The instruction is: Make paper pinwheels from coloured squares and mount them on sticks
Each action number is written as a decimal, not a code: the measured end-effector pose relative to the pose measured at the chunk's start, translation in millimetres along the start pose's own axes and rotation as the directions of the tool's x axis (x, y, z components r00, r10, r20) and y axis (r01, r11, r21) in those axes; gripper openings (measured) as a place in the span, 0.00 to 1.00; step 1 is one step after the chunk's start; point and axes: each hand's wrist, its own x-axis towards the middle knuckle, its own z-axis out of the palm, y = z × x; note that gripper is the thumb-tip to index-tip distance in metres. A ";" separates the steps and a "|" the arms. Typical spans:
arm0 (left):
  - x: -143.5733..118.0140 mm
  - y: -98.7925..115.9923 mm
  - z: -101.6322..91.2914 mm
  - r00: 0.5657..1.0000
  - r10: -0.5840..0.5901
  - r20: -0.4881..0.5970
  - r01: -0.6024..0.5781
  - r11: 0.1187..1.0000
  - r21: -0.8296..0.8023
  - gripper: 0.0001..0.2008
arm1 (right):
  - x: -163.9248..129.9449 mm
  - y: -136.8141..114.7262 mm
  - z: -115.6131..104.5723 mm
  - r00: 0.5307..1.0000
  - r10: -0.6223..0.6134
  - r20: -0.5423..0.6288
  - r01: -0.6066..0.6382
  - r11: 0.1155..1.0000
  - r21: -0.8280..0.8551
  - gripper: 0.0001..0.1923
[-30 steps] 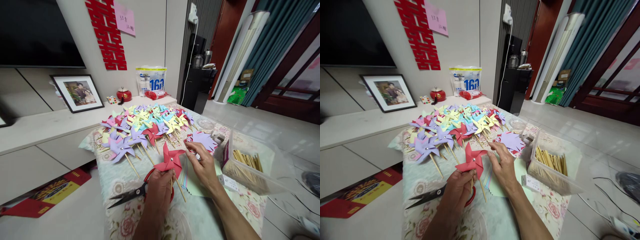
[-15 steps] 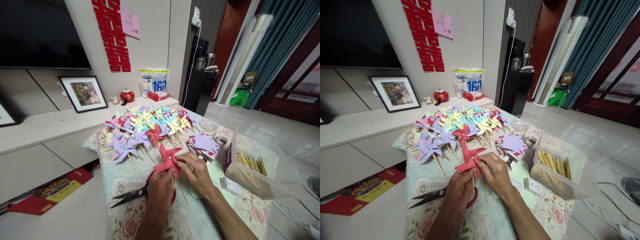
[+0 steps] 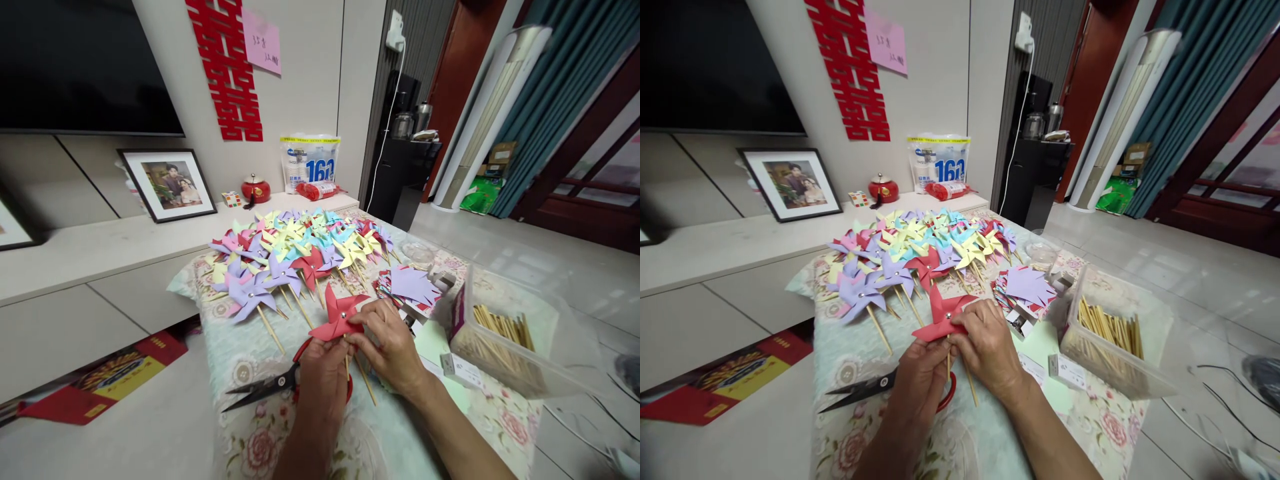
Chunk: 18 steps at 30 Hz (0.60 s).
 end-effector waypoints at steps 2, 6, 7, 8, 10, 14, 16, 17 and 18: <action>-1.7 -0.3 3.7 1.000 0.005 0.010 -0.005 1.000 0.013 0.13 | 0.2 -0.3 0.2 1.000 -0.004 0.010 0.005 1.000 -0.030 0.05; -4.6 -1.6 10.5 1.000 0.012 0.003 -0.012 1.000 -0.005 0.13 | 0.4 -0.1 0.2 1.000 0.004 0.005 -0.004 0.999 -0.038 0.04; -4.9 -2.1 11.2 1.000 0.014 -0.004 -0.014 1.000 -0.010 0.13 | 0.3 0.2 0.3 1.000 0.009 0.005 -0.009 0.999 -0.037 0.04; -5.1 -2.7 11.4 1.000 0.017 -0.012 -0.017 1.000 -0.011 0.13 | 0.1 0.4 0.5 1.000 0.014 0.006 -0.014 0.999 -0.036 0.04; -4.6 -4.1 10.3 0.999 0.022 -0.023 -0.022 1.000 -0.004 0.13 | -0.2 0.6 1.0 1.000 0.023 0.008 -0.023 0.999 -0.025 0.04; -1.6 -8.7 5.3 0.998 0.061 -0.031 -0.060 0.997 0.038 0.12 | 0.3 -2.4 0.4 0.999 0.023 -0.022 -0.022 0.998 0.050 0.06; -0.4 -12.1 3.0 0.992 0.115 -0.056 -0.111 0.991 0.068 0.14 | 1.3 -5.8 -1.5 0.997 0.043 -0.061 -0.036 0.994 0.099 0.08; -0.2 -13.9 2.0 0.987 0.144 -0.069 -0.137 0.986 0.090 0.15 | 2.0 -7.7 -2.9 0.995 0.063 -0.082 -0.052 0.991 0.123 0.09; -0.4 -15.6 1.1 0.982 0.171 -0.075 -0.162 0.980 0.118 0.16 | 2.7 -9.5 -4.4 0.991 0.087 -0.101 -0.072 0.987 0.145 0.09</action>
